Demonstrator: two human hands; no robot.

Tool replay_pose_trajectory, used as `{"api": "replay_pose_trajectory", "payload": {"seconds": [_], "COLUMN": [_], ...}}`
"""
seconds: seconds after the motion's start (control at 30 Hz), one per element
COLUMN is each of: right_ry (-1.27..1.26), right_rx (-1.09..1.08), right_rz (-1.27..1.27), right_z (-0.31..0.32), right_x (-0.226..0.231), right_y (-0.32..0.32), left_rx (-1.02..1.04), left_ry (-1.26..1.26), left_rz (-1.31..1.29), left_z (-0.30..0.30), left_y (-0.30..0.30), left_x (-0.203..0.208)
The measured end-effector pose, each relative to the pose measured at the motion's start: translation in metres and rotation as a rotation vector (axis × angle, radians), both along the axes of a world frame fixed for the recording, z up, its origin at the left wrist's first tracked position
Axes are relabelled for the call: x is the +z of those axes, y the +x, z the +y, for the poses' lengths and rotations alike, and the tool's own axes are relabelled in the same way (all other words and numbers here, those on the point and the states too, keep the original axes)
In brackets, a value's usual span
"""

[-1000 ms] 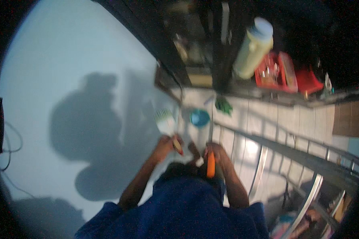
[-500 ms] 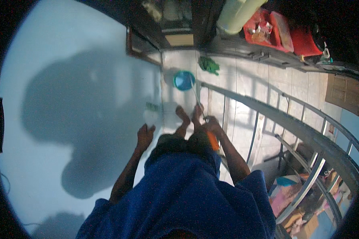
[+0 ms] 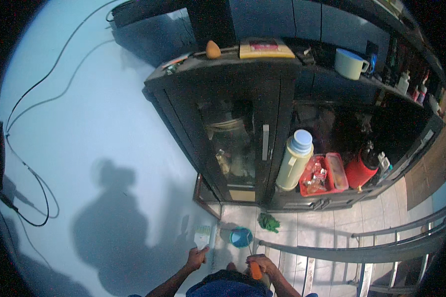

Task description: The person paints a light blue wall using a paintbrush and a paint roller. They repeatedly dip the brush into a bucket of paint and apply it to the wall, then switch to a roller to cover larger areas.

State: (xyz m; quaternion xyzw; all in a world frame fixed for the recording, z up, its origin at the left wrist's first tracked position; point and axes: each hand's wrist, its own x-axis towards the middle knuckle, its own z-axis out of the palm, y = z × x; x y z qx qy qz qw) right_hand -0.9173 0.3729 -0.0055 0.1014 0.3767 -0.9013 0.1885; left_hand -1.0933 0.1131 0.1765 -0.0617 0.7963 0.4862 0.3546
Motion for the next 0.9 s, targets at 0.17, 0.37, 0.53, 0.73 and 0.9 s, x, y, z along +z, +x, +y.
{"api": "replay_pose_trajectory", "payload": {"seconds": [0.17,0.37,0.53,0.73,0.9], "right_ry": [0.155,0.422,0.464,1.565,1.608], "right_rx": [-0.053,-0.017,-0.013,-0.130,-0.625], "right_rz": [-0.447,-0.389,-0.286,0.208,0.715], "right_z": [-0.028,-0.062,-0.071,-0.015,-0.003], "right_x": [0.084,0.125,0.154,0.219,0.463], "right_y": [-0.072,-0.105,-0.112,-0.160,-0.266], "left_rx": [0.151,-0.088,-0.138,-0.082,-0.125], "left_ry": [0.370,0.347,0.301,0.430,0.403], "left_rz": [-0.512,-0.366,-0.363,-0.323,-0.310], "left_z": [0.050,0.058,0.035,0.009,-0.002], "left_y": [0.012,0.029,0.019,0.009,0.005], "left_x": [0.000,0.059,0.025,0.037,0.069]}}
